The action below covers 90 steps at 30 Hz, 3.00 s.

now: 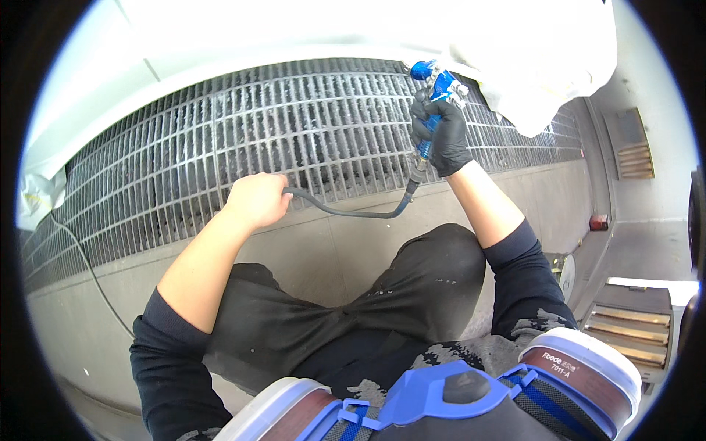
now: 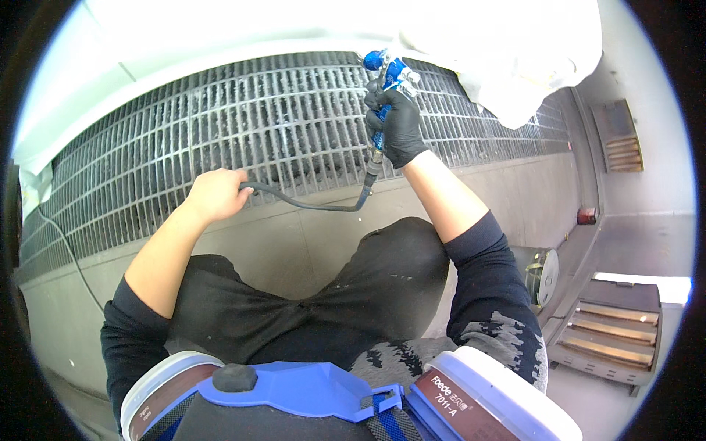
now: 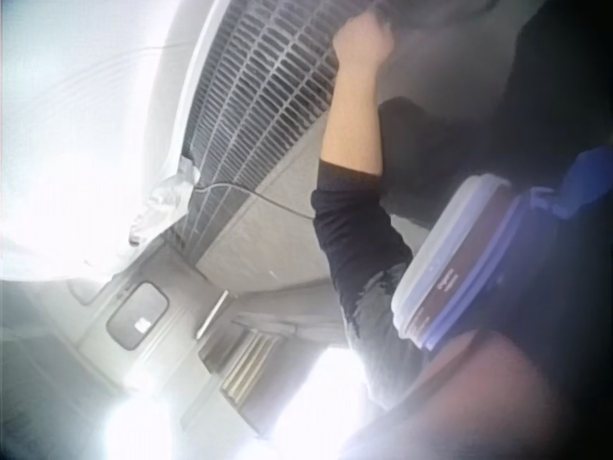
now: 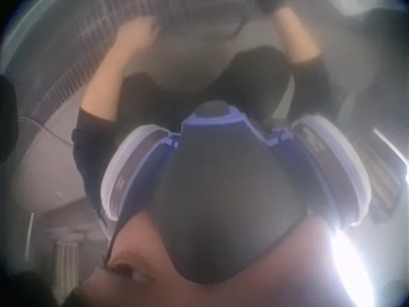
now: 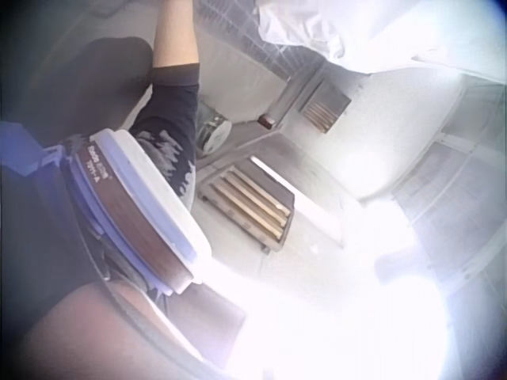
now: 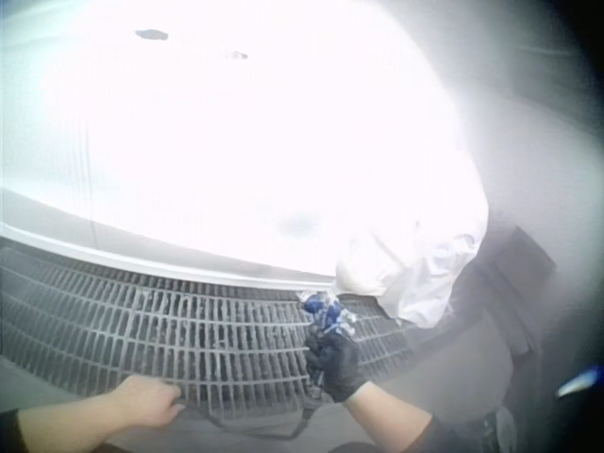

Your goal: The person uses a spray gun to apply white paint to a car bumper in a paint booth. They move the gun in steady horizontal passes across the surface, briefly refilling the paint cup, and continue spraying until the bumper is fully coated.

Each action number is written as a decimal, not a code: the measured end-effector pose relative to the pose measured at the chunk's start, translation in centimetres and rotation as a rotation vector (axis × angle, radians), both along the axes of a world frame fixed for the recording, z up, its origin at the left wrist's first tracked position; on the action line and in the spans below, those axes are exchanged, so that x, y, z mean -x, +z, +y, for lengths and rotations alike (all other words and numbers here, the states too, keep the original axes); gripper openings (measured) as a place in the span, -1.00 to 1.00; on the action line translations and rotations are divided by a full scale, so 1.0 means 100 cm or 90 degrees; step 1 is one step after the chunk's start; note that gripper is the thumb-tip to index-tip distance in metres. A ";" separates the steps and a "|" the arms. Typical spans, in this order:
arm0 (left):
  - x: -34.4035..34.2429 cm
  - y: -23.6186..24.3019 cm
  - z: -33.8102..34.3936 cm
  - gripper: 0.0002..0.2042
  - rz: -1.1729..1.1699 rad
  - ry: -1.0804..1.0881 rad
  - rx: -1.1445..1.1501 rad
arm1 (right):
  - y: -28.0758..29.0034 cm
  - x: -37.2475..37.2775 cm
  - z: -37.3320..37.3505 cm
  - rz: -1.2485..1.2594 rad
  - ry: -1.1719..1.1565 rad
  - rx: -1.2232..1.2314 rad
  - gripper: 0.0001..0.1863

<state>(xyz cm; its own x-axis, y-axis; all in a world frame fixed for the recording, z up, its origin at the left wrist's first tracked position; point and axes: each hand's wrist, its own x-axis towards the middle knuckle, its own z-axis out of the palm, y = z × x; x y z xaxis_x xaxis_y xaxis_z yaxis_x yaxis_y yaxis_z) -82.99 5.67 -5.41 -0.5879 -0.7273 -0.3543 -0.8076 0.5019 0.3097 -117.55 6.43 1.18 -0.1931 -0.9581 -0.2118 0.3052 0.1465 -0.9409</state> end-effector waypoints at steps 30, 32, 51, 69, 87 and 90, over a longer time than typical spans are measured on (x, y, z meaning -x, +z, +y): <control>-0.008 -0.006 -0.002 -0.71 -0.053 0.025 -0.065 | -0.008 0.018 -0.013 0.039 -0.106 0.023 -0.78; 0.002 -0.006 -0.003 -0.70 -0.061 0.025 -0.079 | -0.015 0.047 -0.010 0.050 -0.182 0.035 -0.76; 0.024 -0.044 -0.029 -0.68 -0.320 0.063 -0.126 | 0.011 0.071 0.054 -0.152 -0.080 0.088 -0.63; 0.044 0.002 0.022 -0.72 0.107 -0.189 -0.034 | 0.040 -0.080 0.009 0.002 0.117 0.123 -0.54; -0.049 -0.002 0.032 -0.87 0.258 -0.102 0.034 | 0.049 -0.146 0.000 -0.082 0.018 0.020 -0.64; -0.048 0.003 0.030 -0.86 0.274 -0.085 0.004 | 0.055 -0.146 0.011 -0.145 0.026 0.046 -0.63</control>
<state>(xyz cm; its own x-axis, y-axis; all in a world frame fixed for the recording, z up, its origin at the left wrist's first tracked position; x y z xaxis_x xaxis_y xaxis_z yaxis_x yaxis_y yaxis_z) -78.21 8.71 -5.07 -0.7695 -0.6364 -0.0525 -0.5341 0.5963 0.5993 -102.93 7.53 6.72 -0.1081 -0.9784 -0.1764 0.5065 0.0985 -0.8566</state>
